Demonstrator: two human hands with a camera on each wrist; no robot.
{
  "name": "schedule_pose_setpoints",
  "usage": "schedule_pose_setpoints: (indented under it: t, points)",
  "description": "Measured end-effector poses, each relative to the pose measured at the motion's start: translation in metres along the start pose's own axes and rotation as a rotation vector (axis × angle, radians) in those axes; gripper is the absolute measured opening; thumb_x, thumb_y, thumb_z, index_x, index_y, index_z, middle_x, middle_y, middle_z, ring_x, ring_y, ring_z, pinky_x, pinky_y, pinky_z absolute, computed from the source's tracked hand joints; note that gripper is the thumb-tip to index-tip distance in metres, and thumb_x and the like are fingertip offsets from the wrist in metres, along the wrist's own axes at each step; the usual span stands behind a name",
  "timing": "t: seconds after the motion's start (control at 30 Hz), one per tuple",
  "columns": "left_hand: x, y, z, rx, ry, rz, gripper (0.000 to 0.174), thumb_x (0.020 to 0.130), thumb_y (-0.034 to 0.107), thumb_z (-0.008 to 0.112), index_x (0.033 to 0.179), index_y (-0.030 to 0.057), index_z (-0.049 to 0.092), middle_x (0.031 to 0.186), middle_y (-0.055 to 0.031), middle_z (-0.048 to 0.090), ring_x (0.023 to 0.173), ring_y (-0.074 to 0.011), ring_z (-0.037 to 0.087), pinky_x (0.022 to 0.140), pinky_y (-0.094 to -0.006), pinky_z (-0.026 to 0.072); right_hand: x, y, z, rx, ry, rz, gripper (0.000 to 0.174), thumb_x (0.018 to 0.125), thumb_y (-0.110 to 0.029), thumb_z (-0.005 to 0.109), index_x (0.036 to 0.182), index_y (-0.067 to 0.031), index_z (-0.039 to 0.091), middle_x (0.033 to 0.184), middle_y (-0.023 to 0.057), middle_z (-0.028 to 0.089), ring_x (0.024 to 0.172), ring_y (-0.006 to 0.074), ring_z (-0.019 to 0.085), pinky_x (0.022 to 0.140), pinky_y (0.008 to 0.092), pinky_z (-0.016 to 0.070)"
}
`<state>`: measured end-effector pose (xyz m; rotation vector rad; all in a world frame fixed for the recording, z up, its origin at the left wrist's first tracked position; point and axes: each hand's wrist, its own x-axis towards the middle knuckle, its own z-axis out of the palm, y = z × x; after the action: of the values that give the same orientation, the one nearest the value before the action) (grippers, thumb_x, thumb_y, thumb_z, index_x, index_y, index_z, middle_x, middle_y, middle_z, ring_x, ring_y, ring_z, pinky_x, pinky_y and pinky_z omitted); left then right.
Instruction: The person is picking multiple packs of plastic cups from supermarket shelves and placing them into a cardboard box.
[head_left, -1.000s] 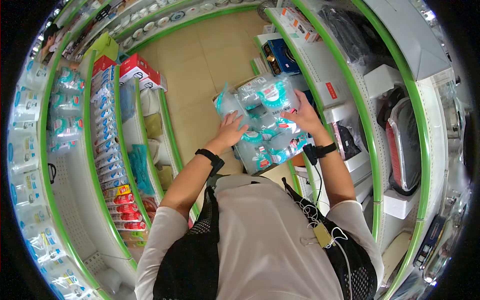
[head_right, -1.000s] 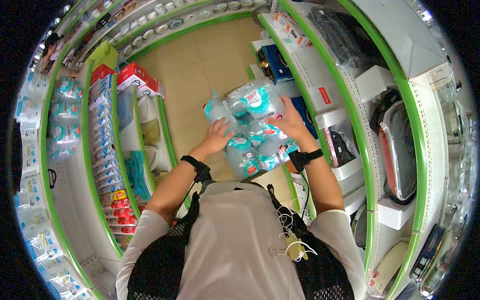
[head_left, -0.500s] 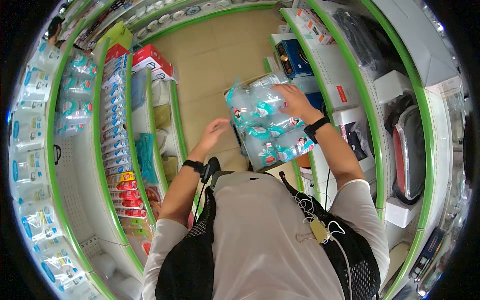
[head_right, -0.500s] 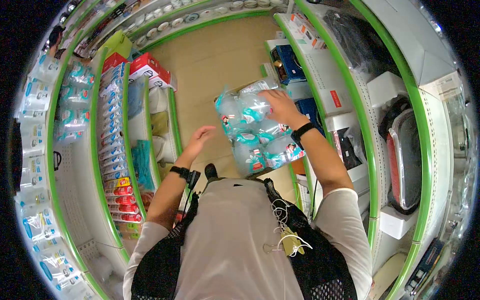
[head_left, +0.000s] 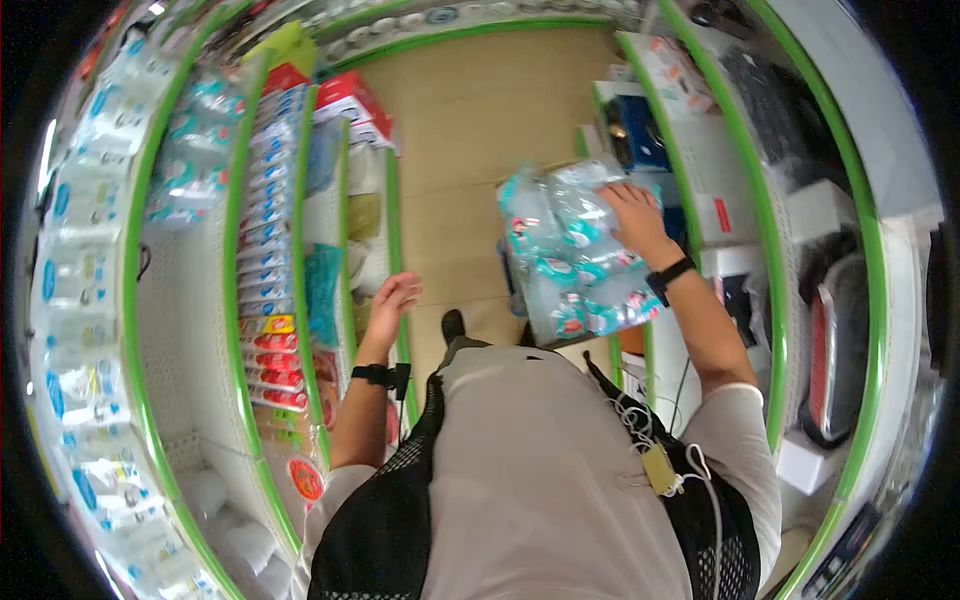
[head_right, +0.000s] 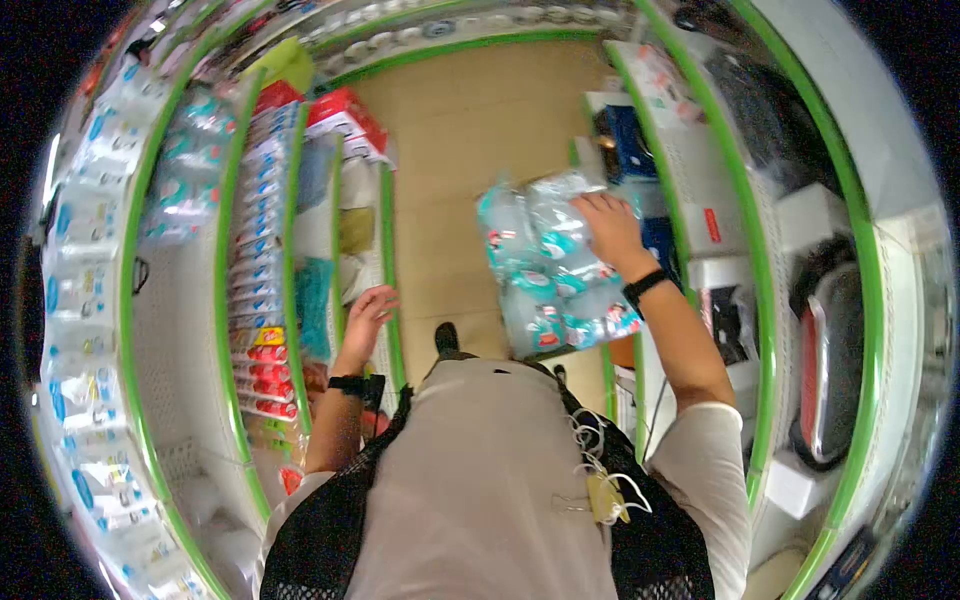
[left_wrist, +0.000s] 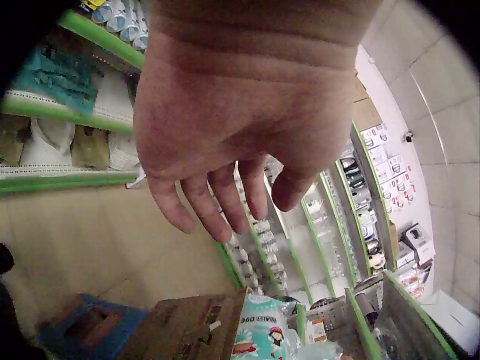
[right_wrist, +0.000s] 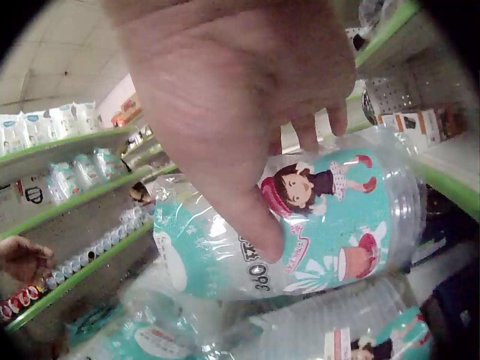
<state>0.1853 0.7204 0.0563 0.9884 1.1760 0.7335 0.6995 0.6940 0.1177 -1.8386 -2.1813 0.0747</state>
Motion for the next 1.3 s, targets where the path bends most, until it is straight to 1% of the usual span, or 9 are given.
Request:
schedule_pose_setpoints:
  t: [0.3,0.47,0.6,0.73,0.9,1.0,1.1,1.23,1.3]
  points:
    - [-0.017,0.057,-0.077,-0.12,0.216,0.153,0.024,0.098,0.017,0.059,0.121,0.0099,0.065,0.116,-0.0015,0.069,0.106,-0.0156,0.064,0.093,-0.03,0.047,-0.003,-0.003,0.045,-0.116,-0.062,-0.018,0.079,0.069,0.008,0.066,0.141,-0.0189,0.05,0.15,0.0074,0.047,0.142,0.0356,0.039,0.117,0.0533,0.0299]
    - [-0.017,0.11,-0.153,-0.116,0.402,0.317,0.02,0.096,0.016,0.062,0.115,0.0101,0.066,0.113,-0.0014,0.068,0.102,-0.0153,0.065,0.091,-0.0325,0.0482,0.001,-0.021,0.033,-0.074,-0.174,0.082,0.098,0.062,-0.001,0.074,0.152,-0.0158,0.038,0.161,0.014,0.031,0.149,0.044,0.026,0.122,0.0559,0.0217]
    - [-0.001,0.161,-0.224,-0.104,0.664,0.495,0.021,0.095,0.017,0.064,0.115,0.0104,0.064,0.109,-0.0006,0.066,0.102,-0.0135,0.063,0.089,-0.0312,0.0475,0.009,-0.041,0.016,0.023,-0.036,0.123,0.094,0.065,-0.003,0.075,0.152,-0.0104,0.039,0.16,0.018,0.032,0.148,0.0447,0.027,0.122,0.0537,0.0225]
    - [0.054,0.198,-0.307,0.028,0.792,0.573,0.05,0.094,0.028,0.071,0.133,0.0039,0.053,0.127,-0.0076,0.058,0.116,-0.0194,0.058,0.097,-0.0378,0.0483,0.019,-0.063,0.006,0.126,0.123,0.241,0.084,0.07,-0.003,0.074,0.148,-0.0073,0.044,0.156,0.0208,0.037,0.146,0.0436,0.03,0.121,0.0508,0.0249]
    - [0.124,0.255,-0.354,0.109,1.016,0.449,0.103,0.078,0.044,0.086,0.147,-0.0078,0.031,0.144,-0.0236,0.045,0.122,-0.0311,0.055,0.098,-0.0386,0.0485,0.043,-0.102,0.005,0.222,0.211,0.317,0.075,0.074,-0.002,0.074,0.143,-0.006,0.047,0.152,0.022,0.042,0.143,0.0413,0.036,0.119,0.0485,0.0275]
    - [0.169,0.257,-0.38,0.23,1.156,0.462,0.105,0.074,0.04,0.09,0.145,-0.0107,0.031,0.145,-0.0248,0.045,0.125,-0.0313,0.054,0.102,-0.0396,0.0469,0.067,-0.145,0.0,0.243,0.243,0.317,0.072,0.076,0.0,0.073,0.143,-0.0061,0.047,0.15,0.0217,0.044,0.142,0.0406,0.038,0.12,0.048,0.0275]
    - [0.193,0.258,-0.39,0.071,1.05,0.739,0.099,0.075,0.033,0.091,0.143,-0.0118,0.034,0.142,-0.023,0.05,0.125,-0.0306,0.055,0.104,-0.0395,0.0451,0.087,-0.163,0.002,0.269,0.283,0.302,0.071,0.078,0.0,0.072,0.143,-0.0055,0.046,0.149,0.0208,0.046,0.142,0.0395,0.038,0.12,0.0471,0.0275]
    - [0.164,0.279,-0.363,0.17,1.064,0.758,0.09,0.076,0.028,0.091,0.139,-0.0114,0.04,0.134,-0.0208,0.057,0.122,-0.0286,0.057,0.104,-0.0386,0.0451,0.121,-0.199,-0.005,0.303,0.28,0.239,0.069,0.078,-0.002,0.073,0.143,-0.0031,0.047,0.147,0.0204,0.049,0.142,0.0391,0.038,0.12,0.0463,0.028]
    - [0.159,0.272,-0.365,-0.033,0.873,0.695,0.081,0.079,0.029,0.088,0.136,-0.0095,0.046,0.129,-0.0189,0.06,0.118,-0.0273,0.059,0.103,-0.0375,0.0458,0.138,-0.217,-0.014,0.332,0.309,0.175,0.069,0.078,-0.003,0.073,0.142,-0.0029,0.048,0.145,0.0208,0.05,0.141,0.0391,0.04,0.119,0.0461,0.0287]
